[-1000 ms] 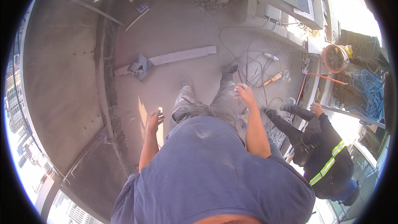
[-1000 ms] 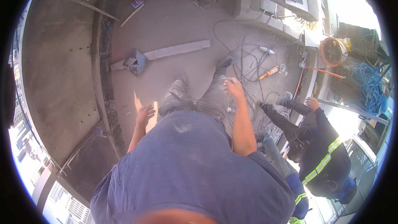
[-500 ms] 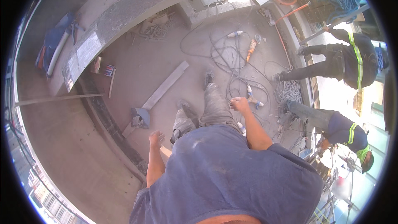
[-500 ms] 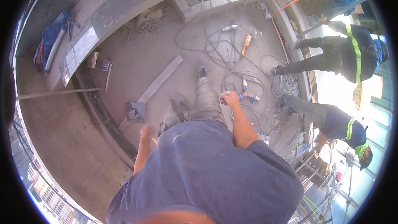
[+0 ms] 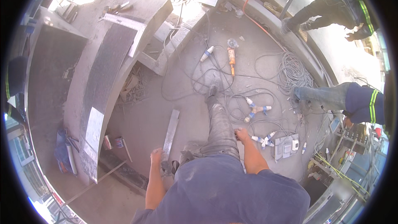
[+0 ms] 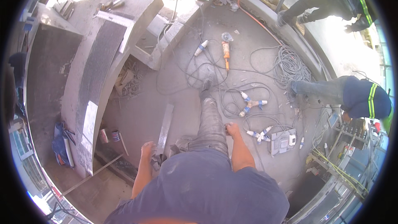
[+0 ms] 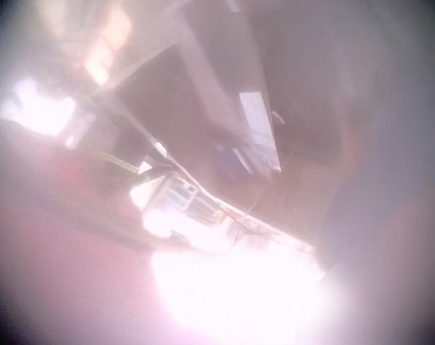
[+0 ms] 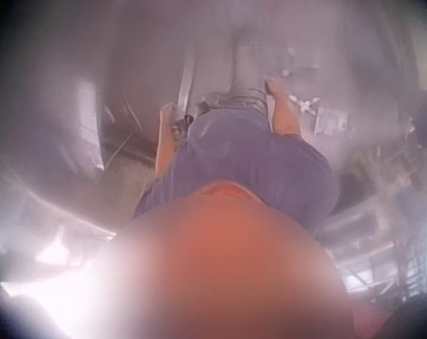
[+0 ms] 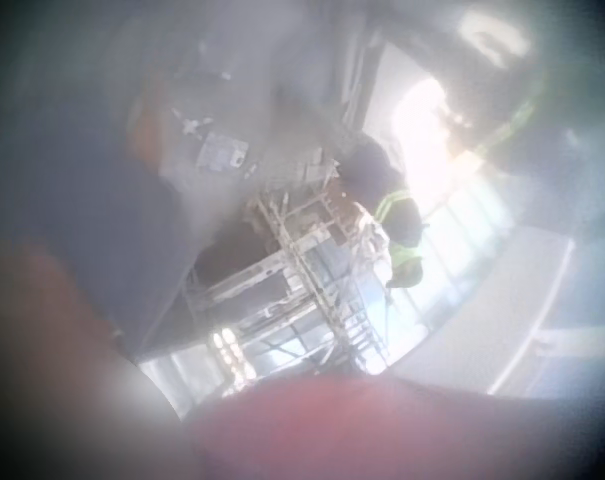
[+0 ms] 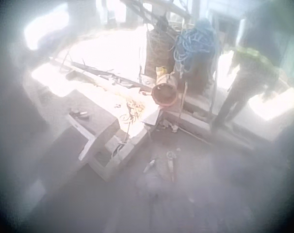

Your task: The person measures and marks a stone slab using a square ruler and pencil, then uses a handheld angle grinder to cut along the marked line. The person repositions the slab and repeats measuring and cutting steps to shape the material.

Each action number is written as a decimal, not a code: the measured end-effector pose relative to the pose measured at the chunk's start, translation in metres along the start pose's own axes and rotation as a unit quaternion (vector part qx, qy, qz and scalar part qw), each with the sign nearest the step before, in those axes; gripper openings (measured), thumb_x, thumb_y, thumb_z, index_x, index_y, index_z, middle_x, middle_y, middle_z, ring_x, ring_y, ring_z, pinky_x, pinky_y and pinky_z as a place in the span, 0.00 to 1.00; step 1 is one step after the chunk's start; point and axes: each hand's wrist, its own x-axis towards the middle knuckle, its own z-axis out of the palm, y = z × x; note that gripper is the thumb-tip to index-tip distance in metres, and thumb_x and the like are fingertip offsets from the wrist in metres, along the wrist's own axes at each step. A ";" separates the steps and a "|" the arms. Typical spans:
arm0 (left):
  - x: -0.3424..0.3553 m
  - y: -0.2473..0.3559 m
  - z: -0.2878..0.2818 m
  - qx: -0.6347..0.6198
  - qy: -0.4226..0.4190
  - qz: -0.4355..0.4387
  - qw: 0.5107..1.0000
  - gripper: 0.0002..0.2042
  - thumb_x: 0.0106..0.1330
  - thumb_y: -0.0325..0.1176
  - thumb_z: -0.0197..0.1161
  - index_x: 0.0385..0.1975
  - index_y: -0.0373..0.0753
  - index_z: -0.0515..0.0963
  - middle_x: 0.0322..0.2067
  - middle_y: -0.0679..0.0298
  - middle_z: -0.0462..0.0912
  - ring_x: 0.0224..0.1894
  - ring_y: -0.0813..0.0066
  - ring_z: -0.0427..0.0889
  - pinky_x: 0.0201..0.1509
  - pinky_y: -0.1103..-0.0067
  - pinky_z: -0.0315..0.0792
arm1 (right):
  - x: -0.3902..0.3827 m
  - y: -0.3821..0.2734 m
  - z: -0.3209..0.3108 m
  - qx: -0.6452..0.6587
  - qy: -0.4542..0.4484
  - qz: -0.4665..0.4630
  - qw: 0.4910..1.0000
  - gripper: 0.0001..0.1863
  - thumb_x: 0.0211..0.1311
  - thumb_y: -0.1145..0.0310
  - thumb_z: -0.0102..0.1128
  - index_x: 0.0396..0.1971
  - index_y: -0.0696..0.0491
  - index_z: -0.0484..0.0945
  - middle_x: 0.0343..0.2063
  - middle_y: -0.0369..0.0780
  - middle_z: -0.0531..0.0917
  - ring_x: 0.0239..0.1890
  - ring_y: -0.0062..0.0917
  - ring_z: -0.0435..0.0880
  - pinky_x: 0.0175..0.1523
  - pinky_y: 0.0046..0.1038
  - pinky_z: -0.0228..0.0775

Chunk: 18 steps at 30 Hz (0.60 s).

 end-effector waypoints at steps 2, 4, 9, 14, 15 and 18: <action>-0.007 0.074 0.039 -0.012 -0.001 0.015 1.000 0.18 0.78 0.34 0.61 0.62 0.34 0.82 0.49 0.54 0.91 0.46 0.63 0.93 0.48 0.69 0.87 | 0.048 -0.020 -0.015 -0.022 0.002 0.021 1.000 0.17 0.74 0.65 0.64 0.56 0.57 0.89 0.40 0.43 0.92 0.34 0.31 0.92 0.38 0.36 0.88; -0.014 0.132 0.080 0.011 -0.007 0.021 1.000 0.18 0.79 0.36 0.62 0.62 0.32 0.83 0.49 0.54 0.92 0.46 0.64 0.93 0.48 0.69 0.87 | 0.097 -0.069 -0.035 -0.040 0.005 -0.009 0.999 0.18 0.73 0.67 0.62 0.56 0.59 0.88 0.39 0.44 0.92 0.33 0.30 0.93 0.35 0.34 0.87; 0.057 0.257 0.169 0.178 -0.006 0.051 0.983 0.20 0.80 0.42 0.62 0.59 0.31 0.85 0.50 0.52 0.93 0.50 0.65 0.93 0.54 0.68 0.84 | 0.158 -0.272 -0.068 0.104 0.007 -0.092 0.990 0.20 0.79 0.66 0.59 0.64 0.59 0.82 0.42 0.43 0.92 0.33 0.25 0.91 0.35 0.28 0.84; 0.209 0.397 0.238 0.208 0.073 0.184 0.958 0.20 0.80 0.42 0.63 0.59 0.32 0.85 0.49 0.51 0.93 0.48 0.61 0.94 0.59 0.67 0.83 | 0.184 -0.436 -0.042 0.269 -0.039 -0.157 0.949 0.19 0.82 0.66 0.58 0.63 0.60 0.82 0.42 0.43 0.91 0.36 0.22 0.89 0.40 0.24 0.83; 0.228 0.444 0.255 0.146 0.049 0.163 0.975 0.19 0.81 0.40 0.62 0.60 0.32 0.84 0.50 0.52 0.93 0.50 0.63 0.94 0.59 0.67 0.83 | 0.198 -0.440 -0.027 0.276 -0.052 -0.149 0.948 0.19 0.82 0.66 0.58 0.63 0.60 0.82 0.42 0.43 0.91 0.36 0.22 0.89 0.41 0.24 0.82; 0.309 0.546 0.280 0.068 0.124 0.217 0.966 0.17 0.81 0.38 0.61 0.58 0.31 0.83 0.50 0.51 0.92 0.50 0.63 0.93 0.57 0.67 0.84 | 0.239 -0.447 0.026 0.276 -0.099 -0.107 0.950 0.18 0.83 0.66 0.58 0.62 0.61 0.82 0.42 0.43 0.91 0.37 0.22 0.88 0.41 0.24 0.81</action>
